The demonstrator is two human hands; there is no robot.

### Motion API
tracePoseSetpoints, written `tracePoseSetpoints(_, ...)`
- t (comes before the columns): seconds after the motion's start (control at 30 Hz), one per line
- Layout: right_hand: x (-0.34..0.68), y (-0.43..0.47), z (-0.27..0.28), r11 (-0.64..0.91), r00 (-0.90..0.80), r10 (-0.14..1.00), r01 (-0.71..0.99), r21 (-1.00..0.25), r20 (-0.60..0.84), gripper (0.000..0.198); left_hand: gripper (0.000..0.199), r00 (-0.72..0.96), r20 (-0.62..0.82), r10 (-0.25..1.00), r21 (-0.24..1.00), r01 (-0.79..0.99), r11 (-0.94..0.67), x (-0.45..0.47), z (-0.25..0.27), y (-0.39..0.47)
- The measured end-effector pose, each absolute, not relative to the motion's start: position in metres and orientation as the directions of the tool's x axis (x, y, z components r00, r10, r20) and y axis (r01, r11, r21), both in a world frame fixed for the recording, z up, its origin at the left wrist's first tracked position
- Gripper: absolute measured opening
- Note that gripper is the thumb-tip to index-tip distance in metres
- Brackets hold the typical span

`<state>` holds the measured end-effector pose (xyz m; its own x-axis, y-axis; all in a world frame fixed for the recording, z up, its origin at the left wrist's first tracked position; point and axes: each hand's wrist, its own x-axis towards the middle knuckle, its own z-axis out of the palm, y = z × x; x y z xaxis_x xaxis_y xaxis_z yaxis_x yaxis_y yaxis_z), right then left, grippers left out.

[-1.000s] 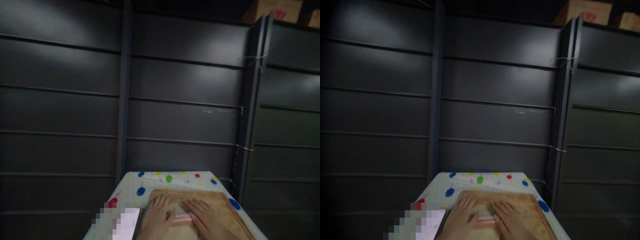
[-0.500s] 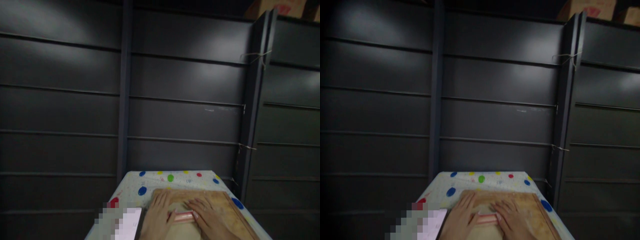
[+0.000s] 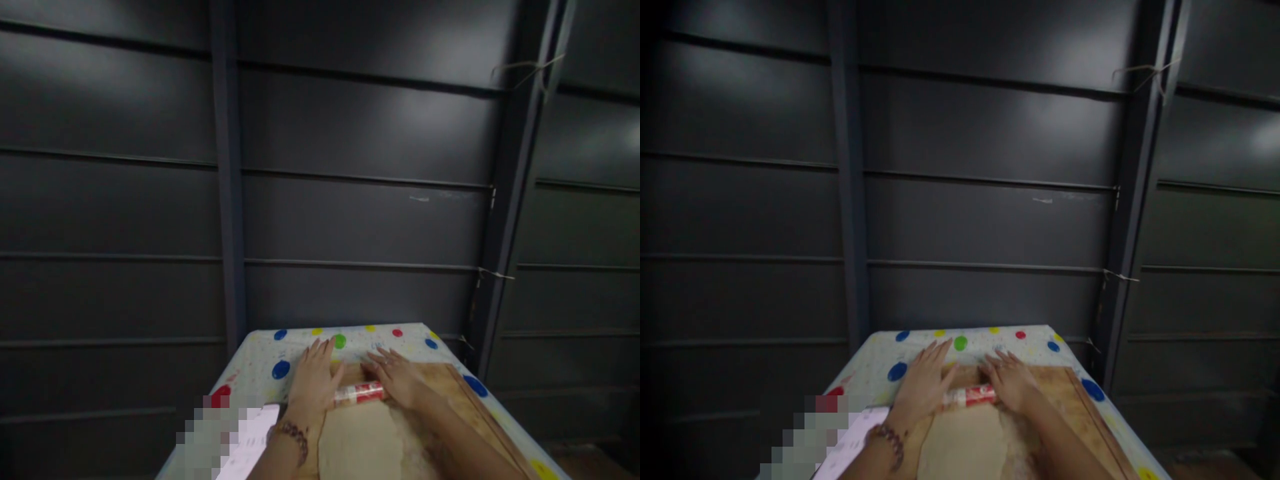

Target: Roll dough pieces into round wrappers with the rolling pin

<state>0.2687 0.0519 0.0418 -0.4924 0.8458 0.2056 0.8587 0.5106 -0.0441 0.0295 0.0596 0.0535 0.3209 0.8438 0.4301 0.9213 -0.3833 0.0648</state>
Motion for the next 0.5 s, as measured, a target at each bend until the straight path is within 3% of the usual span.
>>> tracePoseSetpoints(0.1,0.268,0.068,0.039,0.491,-0.485,0.857,0.871,0.011,0.177,0.046,0.057,0.298,0.456,0.839,0.1,0.919,-0.38,0.027,0.054,0.074)
tracePoseSetpoints(0.5,0.268,0.115,0.029,0.44,-0.434,0.871,0.898,0.028,0.229,0.047,0.047,0.289,0.541,0.79,0.066,0.921,-0.383,0.021,0.054,0.121)
